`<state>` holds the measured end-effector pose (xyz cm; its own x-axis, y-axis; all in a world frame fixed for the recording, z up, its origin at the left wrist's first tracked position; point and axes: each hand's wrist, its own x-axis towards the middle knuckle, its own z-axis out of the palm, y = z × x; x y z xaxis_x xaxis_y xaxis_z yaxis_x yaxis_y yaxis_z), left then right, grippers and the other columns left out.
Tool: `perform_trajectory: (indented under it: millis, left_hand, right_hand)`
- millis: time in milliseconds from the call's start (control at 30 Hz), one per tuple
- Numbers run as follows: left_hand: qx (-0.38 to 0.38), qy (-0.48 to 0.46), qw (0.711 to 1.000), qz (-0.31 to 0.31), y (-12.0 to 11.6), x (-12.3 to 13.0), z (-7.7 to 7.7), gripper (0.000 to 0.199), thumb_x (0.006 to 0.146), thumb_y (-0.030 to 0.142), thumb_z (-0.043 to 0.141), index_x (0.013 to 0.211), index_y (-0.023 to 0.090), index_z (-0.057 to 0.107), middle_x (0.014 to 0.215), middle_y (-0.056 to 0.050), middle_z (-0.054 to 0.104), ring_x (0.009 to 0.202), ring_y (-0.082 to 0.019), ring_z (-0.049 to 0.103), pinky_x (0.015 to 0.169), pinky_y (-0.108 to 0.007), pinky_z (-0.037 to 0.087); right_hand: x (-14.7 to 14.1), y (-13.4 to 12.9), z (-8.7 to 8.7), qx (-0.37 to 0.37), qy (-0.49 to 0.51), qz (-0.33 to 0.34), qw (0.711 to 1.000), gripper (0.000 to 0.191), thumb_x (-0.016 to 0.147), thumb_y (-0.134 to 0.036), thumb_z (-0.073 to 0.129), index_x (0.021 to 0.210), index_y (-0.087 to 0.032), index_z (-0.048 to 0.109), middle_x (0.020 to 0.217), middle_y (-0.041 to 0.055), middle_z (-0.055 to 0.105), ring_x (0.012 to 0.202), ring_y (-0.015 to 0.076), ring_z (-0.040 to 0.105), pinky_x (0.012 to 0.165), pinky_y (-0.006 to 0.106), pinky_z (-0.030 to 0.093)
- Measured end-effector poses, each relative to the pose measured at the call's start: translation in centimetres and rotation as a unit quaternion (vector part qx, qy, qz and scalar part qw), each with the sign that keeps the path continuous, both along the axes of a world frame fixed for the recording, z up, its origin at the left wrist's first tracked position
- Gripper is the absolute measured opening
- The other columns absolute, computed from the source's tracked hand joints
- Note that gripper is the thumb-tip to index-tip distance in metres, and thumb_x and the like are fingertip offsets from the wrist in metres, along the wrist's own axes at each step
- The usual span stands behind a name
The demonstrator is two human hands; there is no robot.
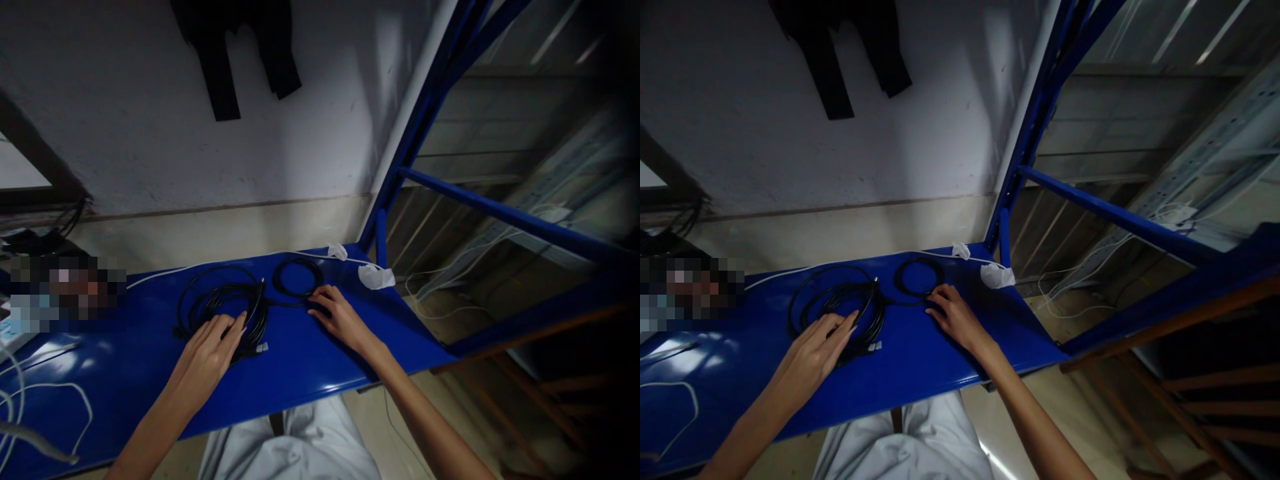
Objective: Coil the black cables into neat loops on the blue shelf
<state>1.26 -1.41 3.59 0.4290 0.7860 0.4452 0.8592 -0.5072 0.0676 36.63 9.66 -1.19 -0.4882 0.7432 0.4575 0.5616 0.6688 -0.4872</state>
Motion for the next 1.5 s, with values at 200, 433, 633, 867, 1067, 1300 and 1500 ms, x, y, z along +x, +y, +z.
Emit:
perform_trajectory:
  millis: [200, 433, 633, 867, 1067, 1300, 1500]
  left_hand:
    - [-0.045, 0.019, 0.999, -0.011, 1.2, 0.4, -1.9, 0.039, 0.115, 0.024, 0.044, 0.149, 0.02, 0.062, 0.104, -0.009, 0.068, 0.095, -0.024, 0.068, 0.091, -0.041, 0.057]
    - [-0.069, 0.02, 0.997, 0.003, 3.4, 3.1, 2.2, 0.041, 0.107, 0.059, 0.058, 0.119, 0.025, 0.078, 0.121, -0.011, 0.072, 0.11, -0.029, 0.067, 0.097, -0.046, 0.051]
    - [-0.129, -0.054, 0.989, -0.056, 10.5, 7.6, 4.0, 0.035, 0.112, 0.044, 0.051, 0.13, 0.025, 0.074, 0.128, -0.01, 0.073, 0.119, -0.028, 0.067, 0.113, -0.046, 0.048]
    - [-0.207, -0.128, 0.964, -0.108, 23.7, 8.8, 0.1, 0.046, 0.1, 0.019, 0.059, 0.145, 0.016, 0.067, 0.15, -0.017, 0.061, 0.136, -0.028, 0.06, 0.123, -0.045, 0.043]
    - [-0.267, -0.174, 0.943, -0.095, 26.9, 9.2, -1.8, 0.022, 0.09, 0.021, 0.07, 0.108, 0.013, 0.08, 0.109, -0.015, 0.079, 0.096, -0.025, 0.072, 0.1, -0.041, 0.055]
    - [-0.29, -0.177, 0.935, -0.098, 23.7, 8.5, -1.4, 0.013, 0.089, 0.027, 0.071, 0.087, 0.017, 0.08, 0.08, -0.007, 0.078, 0.074, -0.02, 0.069, 0.074, -0.031, 0.05]
    - [-0.257, -0.205, 0.939, -0.099, 20.5, 8.4, 0.2, 0.019, 0.1, 0.032, 0.063, 0.096, 0.019, 0.075, 0.087, -0.007, 0.077, 0.082, -0.021, 0.071, 0.077, -0.031, 0.05]
  right_hand:
    - [0.0, 0.0, -1.3, -0.024, 0.057, 0.019, 0.998, 0.024, 0.11, -0.025, 0.057, 0.126, -0.024, 0.075, 0.133, 0.0137, 0.067, 0.125, 0.0282, 0.067, 0.111, 0.05, 0.058]
    - [-0.1, -0.3, -0.8, -0.052, 0.109, 0.013, 0.993, 0.023, 0.111, -0.026, 0.055, 0.118, -0.025, 0.076, 0.127, 0.0126, 0.069, 0.116, 0.0264, 0.071, 0.103, 0.044, 0.06]
    - [0.1, -0.2, -0.4, -0.044, 0.131, 0.007, 0.99, 0.021, 0.11, -0.025, 0.055, 0.117, -0.024, 0.075, 0.122, 0.0132, 0.069, 0.111, 0.0256, 0.071, 0.098, 0.043, 0.06]
    - [0.6, -0.4, 0.1, -0.015, 0.194, -0.05, 0.98, 0.013, 0.108, -0.028, 0.059, 0.108, -0.023, 0.071, 0.118, 0.013, 0.07, 0.109, 0.0255, 0.07, 0.097, 0.043, 0.059]
    - [0.5, -0.5, 0.4, -0.015, 0.219, -0.07, 0.973, 0.014, 0.109, -0.031, 0.059, 0.103, -0.024, 0.07, 0.114, 0.0126, 0.07, 0.109, 0.0257, 0.069, 0.098, 0.043, 0.059]
    - [0.5, -0.7, 0.7, -0.019, 0.222, -0.068, 0.973, 0.014, 0.109, -0.032, 0.059, 0.106, -0.025, 0.07, 0.113, 0.0122, 0.07, 0.108, 0.0264, 0.069, 0.098, 0.044, 0.058]
    - [0.5, 0.4, 1.3, -0.02, 0.218, -0.051, 0.974, 0.016, 0.108, -0.035, 0.061, 0.102, -0.024, 0.071, 0.11, 0.0116, 0.071, 0.105, 0.0263, 0.07, 0.096, 0.044, 0.058]
